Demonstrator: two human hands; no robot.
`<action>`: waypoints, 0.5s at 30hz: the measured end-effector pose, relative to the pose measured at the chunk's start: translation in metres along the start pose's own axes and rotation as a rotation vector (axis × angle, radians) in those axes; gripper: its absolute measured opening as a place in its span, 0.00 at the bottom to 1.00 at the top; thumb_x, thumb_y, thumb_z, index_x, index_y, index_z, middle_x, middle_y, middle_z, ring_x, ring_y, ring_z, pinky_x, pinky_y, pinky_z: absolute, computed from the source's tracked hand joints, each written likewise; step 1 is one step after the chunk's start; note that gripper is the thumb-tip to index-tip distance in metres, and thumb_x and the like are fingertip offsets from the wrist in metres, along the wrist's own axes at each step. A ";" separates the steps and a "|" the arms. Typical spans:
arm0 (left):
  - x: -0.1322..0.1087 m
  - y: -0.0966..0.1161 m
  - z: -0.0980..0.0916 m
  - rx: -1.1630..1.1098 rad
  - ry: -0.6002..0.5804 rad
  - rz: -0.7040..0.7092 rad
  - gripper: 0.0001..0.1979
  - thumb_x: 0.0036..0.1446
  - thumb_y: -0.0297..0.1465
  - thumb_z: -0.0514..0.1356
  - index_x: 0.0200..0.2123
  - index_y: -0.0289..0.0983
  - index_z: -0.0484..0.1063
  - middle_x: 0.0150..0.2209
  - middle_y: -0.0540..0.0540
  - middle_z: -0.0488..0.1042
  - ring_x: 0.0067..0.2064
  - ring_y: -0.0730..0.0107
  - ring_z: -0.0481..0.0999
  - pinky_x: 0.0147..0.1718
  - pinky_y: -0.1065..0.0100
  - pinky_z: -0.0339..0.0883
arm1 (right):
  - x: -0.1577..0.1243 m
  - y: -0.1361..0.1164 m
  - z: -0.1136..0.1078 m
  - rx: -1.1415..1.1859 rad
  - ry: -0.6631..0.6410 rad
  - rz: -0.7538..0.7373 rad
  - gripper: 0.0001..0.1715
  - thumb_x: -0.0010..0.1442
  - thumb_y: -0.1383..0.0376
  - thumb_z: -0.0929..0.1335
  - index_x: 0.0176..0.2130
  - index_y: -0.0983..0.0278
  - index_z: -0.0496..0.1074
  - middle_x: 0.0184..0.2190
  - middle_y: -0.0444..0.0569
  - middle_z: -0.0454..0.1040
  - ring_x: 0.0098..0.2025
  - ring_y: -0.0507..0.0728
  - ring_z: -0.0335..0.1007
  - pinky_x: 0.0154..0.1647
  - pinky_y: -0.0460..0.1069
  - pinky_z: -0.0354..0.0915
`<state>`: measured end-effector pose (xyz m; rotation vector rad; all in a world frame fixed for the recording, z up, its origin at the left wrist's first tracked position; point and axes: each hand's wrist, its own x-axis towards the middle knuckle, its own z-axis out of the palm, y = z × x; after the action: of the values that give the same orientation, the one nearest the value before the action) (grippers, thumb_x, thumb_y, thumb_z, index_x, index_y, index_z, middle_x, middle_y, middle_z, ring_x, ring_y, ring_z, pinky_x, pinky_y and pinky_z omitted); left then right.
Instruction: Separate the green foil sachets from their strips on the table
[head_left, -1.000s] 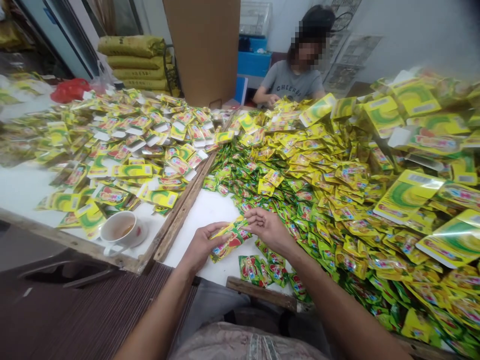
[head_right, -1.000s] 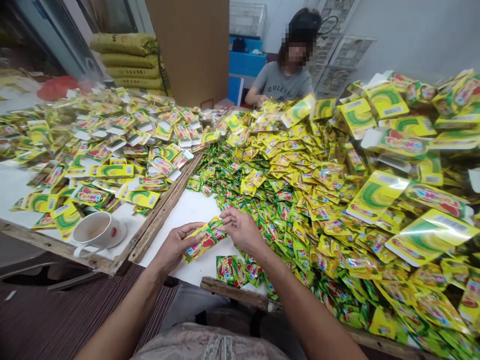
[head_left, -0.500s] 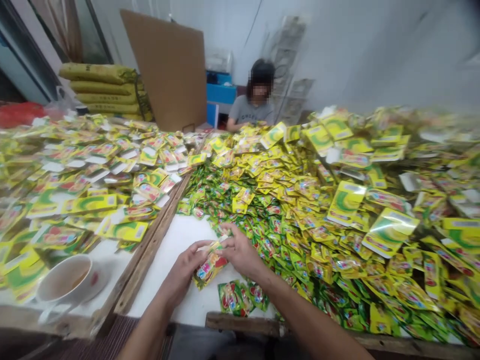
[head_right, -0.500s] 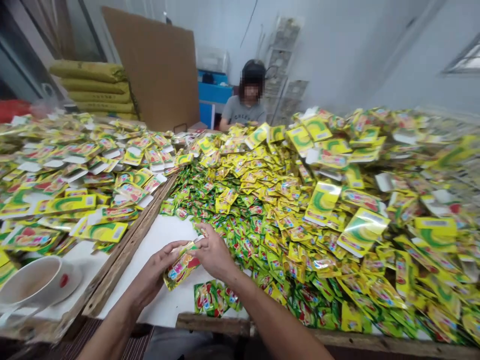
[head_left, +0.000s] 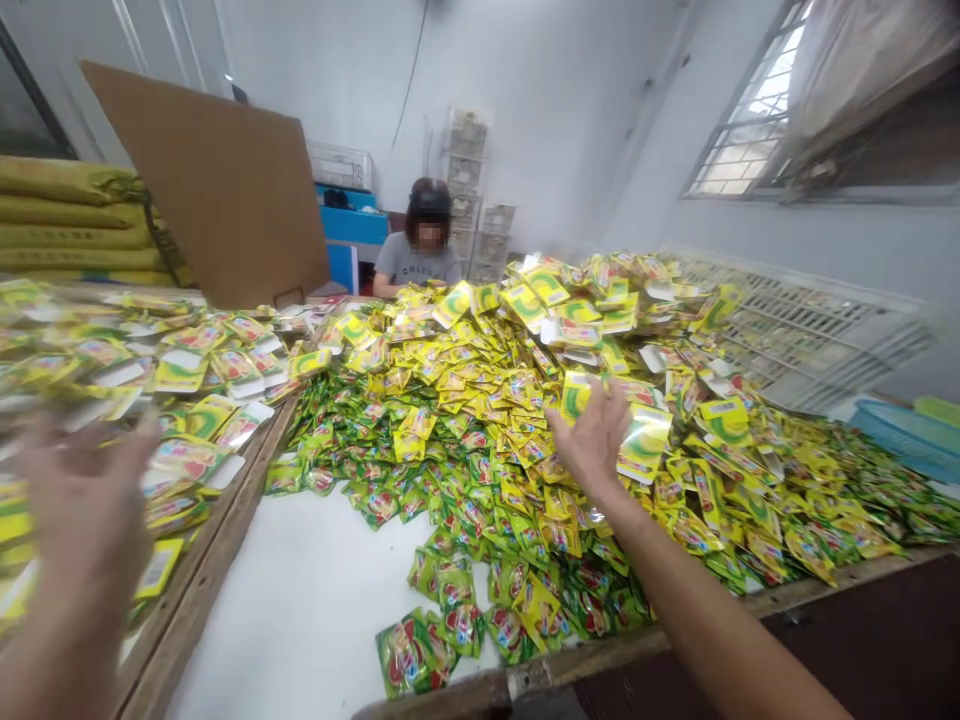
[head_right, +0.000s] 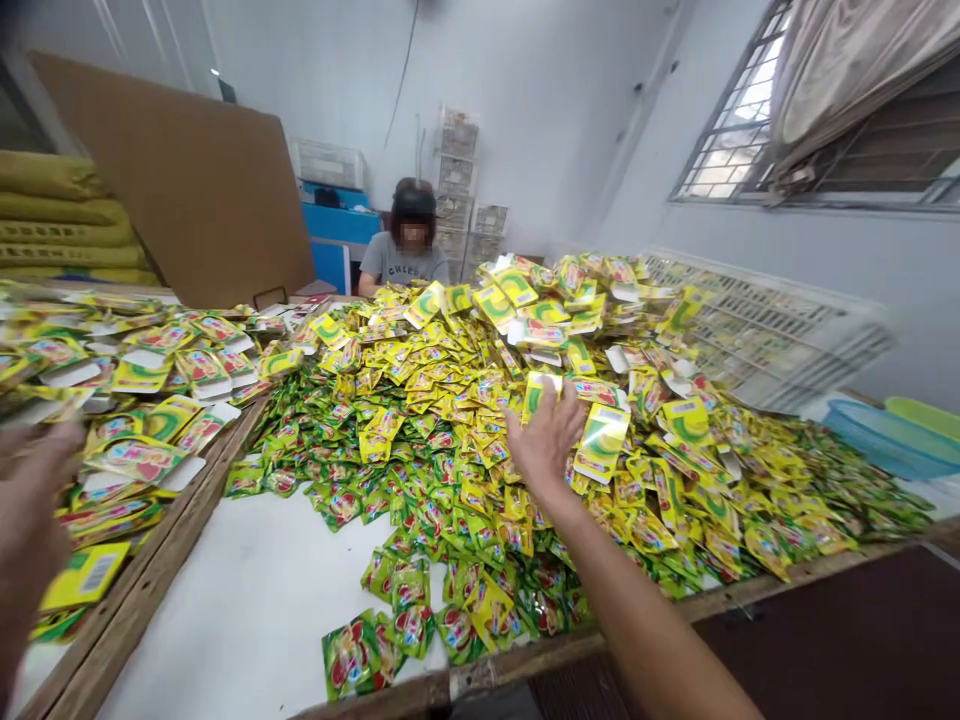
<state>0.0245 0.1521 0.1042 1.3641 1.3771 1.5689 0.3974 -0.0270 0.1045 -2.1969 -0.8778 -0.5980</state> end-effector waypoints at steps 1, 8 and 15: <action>-0.013 -0.005 0.005 -0.057 -0.013 -0.069 0.31 0.39 0.47 0.66 0.46 0.40 0.66 0.42 0.46 0.75 0.47 0.62 0.71 0.47 0.57 0.64 | 0.006 0.010 0.000 -0.024 -0.008 0.035 0.40 0.50 0.57 0.68 0.58 0.66 0.53 0.60 0.65 0.49 0.60 0.73 0.46 0.55 0.67 0.50; -0.113 -0.039 0.043 -0.310 -0.537 -0.688 0.27 0.32 0.47 0.69 0.32 0.32 0.72 0.29 0.41 0.78 0.28 0.66 0.77 0.30 0.68 0.70 | -0.016 0.016 0.017 0.095 -0.101 -0.076 0.42 0.54 0.61 0.63 0.62 0.63 0.42 0.47 0.57 0.65 0.45 0.64 0.63 0.46 0.60 0.60; -0.131 -0.043 0.042 -0.285 -0.599 -0.817 0.20 0.41 0.40 0.69 0.34 0.31 0.72 0.29 0.40 0.79 0.27 0.70 0.77 0.28 0.73 0.70 | -0.008 0.005 0.038 0.182 -0.174 0.083 0.43 0.53 0.60 0.65 0.62 0.65 0.44 0.43 0.57 0.70 0.41 0.65 0.66 0.42 0.58 0.61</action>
<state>0.0914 0.0546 0.0224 0.8185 1.0638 0.6937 0.4012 -0.0051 0.0722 -2.1292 -0.8879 -0.2784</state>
